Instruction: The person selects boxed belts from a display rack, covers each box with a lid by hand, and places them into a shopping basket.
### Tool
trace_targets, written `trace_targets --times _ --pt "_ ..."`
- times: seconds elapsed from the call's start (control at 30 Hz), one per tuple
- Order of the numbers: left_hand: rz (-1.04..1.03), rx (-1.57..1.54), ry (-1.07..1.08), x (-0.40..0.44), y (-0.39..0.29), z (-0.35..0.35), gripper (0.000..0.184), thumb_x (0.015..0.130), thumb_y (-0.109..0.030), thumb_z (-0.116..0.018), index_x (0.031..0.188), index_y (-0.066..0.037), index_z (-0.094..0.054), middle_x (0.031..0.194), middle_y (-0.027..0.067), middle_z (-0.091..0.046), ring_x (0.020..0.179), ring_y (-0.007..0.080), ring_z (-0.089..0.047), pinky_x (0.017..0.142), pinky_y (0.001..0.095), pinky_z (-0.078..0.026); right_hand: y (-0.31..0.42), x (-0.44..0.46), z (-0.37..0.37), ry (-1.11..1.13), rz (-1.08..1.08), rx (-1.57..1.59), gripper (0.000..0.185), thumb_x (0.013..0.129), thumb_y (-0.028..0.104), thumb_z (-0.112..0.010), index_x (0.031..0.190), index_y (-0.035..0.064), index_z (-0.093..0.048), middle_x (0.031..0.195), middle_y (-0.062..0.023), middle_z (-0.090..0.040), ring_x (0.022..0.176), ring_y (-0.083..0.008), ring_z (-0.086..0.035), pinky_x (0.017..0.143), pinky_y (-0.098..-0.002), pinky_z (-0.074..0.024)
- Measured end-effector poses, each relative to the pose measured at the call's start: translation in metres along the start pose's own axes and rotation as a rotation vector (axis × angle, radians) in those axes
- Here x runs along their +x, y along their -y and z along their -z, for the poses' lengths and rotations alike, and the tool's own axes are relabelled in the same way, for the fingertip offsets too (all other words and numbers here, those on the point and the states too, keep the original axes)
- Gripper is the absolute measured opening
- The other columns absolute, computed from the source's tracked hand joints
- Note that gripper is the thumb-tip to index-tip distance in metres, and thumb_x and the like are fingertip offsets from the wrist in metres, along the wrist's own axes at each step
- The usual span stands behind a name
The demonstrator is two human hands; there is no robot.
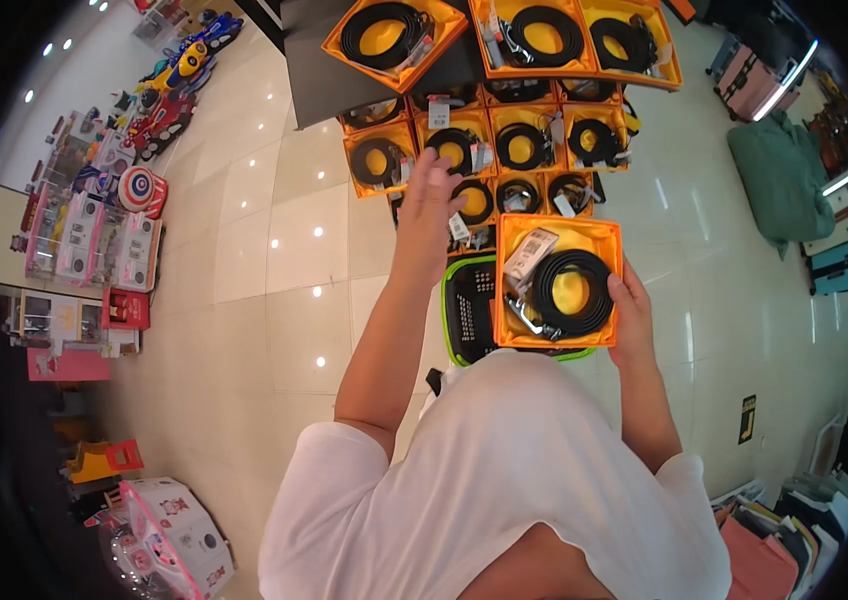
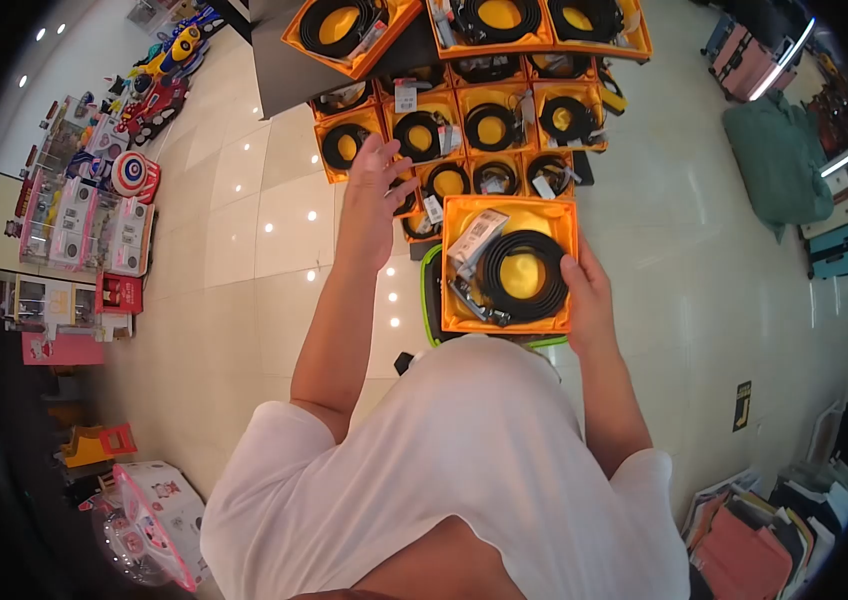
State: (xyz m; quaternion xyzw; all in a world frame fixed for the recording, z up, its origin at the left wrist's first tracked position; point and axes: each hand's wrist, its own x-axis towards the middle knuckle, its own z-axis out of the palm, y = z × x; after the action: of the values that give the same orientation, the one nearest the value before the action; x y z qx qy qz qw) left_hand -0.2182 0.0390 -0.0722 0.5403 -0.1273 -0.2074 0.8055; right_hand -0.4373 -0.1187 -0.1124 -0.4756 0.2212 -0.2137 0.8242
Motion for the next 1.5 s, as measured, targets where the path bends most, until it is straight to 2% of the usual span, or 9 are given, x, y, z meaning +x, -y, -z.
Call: trace_targets --times 0.07,0.2,0.3,0.37,0.4,0.57,1.3,1.43,1.5 --pt "-0.115 0.305 0.120 0.003 0.008 -0.007 0.059 0.099 -0.041 -0.041 0.141 0.000 -0.033 0.137 0.0176 -0.043 0.118 0.0247 -0.048 0.098 0.0376 -0.043 0.003 0.001 0.002 0.001 0.057 -0.046 0.050 0.097 0.011 -0.045 0.142 -0.0041 -0.030 0.139 -0.0115 -0.044 0.125 -0.0181 -0.044 0.104 -0.0299 -0.0353" --pt "0.033 0.406 0.154 -0.002 0.014 -0.006 0.050 0.099 -0.035 -0.045 0.135 0.001 -0.043 0.126 0.0139 -0.053 0.104 0.0201 -0.056 0.091 0.0332 -0.047 0.006 -0.003 0.003 -0.003 0.087 0.005 0.051 0.096 0.011 -0.045 0.143 -0.0042 -0.029 0.139 -0.0118 -0.043 0.125 -0.0179 -0.044 0.104 -0.0293 -0.0350" --pt "-0.022 0.413 0.165 0.001 0.016 -0.004 0.049 0.098 -0.034 -0.047 0.133 0.001 -0.045 0.124 0.0134 -0.054 0.102 0.0196 -0.057 0.089 0.0327 -0.047 0.007 -0.009 0.004 -0.005 0.102 0.005 0.052 0.096 0.010 -0.044 0.143 -0.0044 -0.028 0.139 -0.0120 -0.043 0.125 -0.0175 -0.044 0.105 -0.0290 -0.0345" --pt "-0.497 0.884 0.016 0.033 0.006 0.004 0.043 0.095 -0.025 -0.054 0.128 0.001 -0.049 0.115 0.0111 -0.058 0.093 0.0158 -0.059 0.081 0.0279 -0.048 0.006 -0.012 0.006 -0.025 0.120 0.002 0.052 0.096 0.010 -0.044 0.143 -0.0044 -0.028 0.139 -0.0120 -0.043 0.125 -0.0174 -0.043 0.105 -0.0290 -0.0342" --pt "-0.583 0.957 -0.175 0.044 -0.006 0.002 0.037 0.090 -0.020 -0.059 0.121 -0.001 -0.054 0.097 0.0129 -0.059 0.078 0.0229 -0.057 0.075 0.0318 -0.047 0.005 -0.014 0.007 -0.015 0.092 0.008 0.052 0.096 0.010 -0.044 0.143 -0.0045 -0.028 0.139 -0.0119 -0.043 0.126 -0.0174 -0.043 0.105 -0.0291 -0.0338" --pt "-0.877 1.433 -0.316 0.123 -0.040 0.010 0.031 0.087 -0.019 -0.061 0.115 -0.006 -0.059 0.121 0.0204 -0.052 0.106 0.0346 -0.056 0.086 0.0429 -0.047 0.005 -0.019 0.009 0.024 0.071 -0.028 0.052 0.096 0.010 -0.045 0.143 -0.0043 -0.028 0.140 -0.0113 -0.042 0.127 -0.0173 -0.041 0.106 -0.0290 -0.0323" --pt "-0.809 1.423 0.111 0.150 -0.063 0.057 0.019 0.091 -0.010 -0.053 0.108 -0.005 -0.061 0.132 0.0167 -0.048 0.114 0.0354 -0.053 0.092 0.0373 -0.046 0.004 -0.015 0.016 0.037 0.068 -0.014 0.052 0.097 0.010 -0.045 0.143 -0.0044 -0.027 0.143 -0.0114 -0.039 0.130 -0.0175 -0.039 0.107 -0.0287 -0.0308" --pt "-0.742 1.368 0.062 0.135 -0.064 0.041 0.020 0.090 -0.011 -0.055 0.108 -0.005 -0.060 0.132 0.0154 -0.048 0.112 0.0336 -0.055 0.092 0.0389 -0.046 -0.001 -0.012 0.014 0.045 0.070 -0.025 0.052 0.097 0.010 -0.044 0.143 -0.0051 -0.027 0.144 -0.0120 -0.038 0.131 -0.0180 -0.037 0.107 -0.0291 -0.0301" --pt "-1.049 1.418 -0.138 0.114 -0.061 0.025 0.021 0.090 -0.013 -0.056 0.108 -0.004 -0.060 0.124 0.0137 -0.054 0.105 0.0296 -0.058 0.089 0.0375 -0.047 0.000 -0.013 0.013 0.048 0.071 -0.016 0.052 0.097 0.009 -0.044 0.143 -0.0051 -0.027 0.144 -0.0121 -0.038 0.131 -0.0181 -0.037 0.107 -0.0291 -0.0300"
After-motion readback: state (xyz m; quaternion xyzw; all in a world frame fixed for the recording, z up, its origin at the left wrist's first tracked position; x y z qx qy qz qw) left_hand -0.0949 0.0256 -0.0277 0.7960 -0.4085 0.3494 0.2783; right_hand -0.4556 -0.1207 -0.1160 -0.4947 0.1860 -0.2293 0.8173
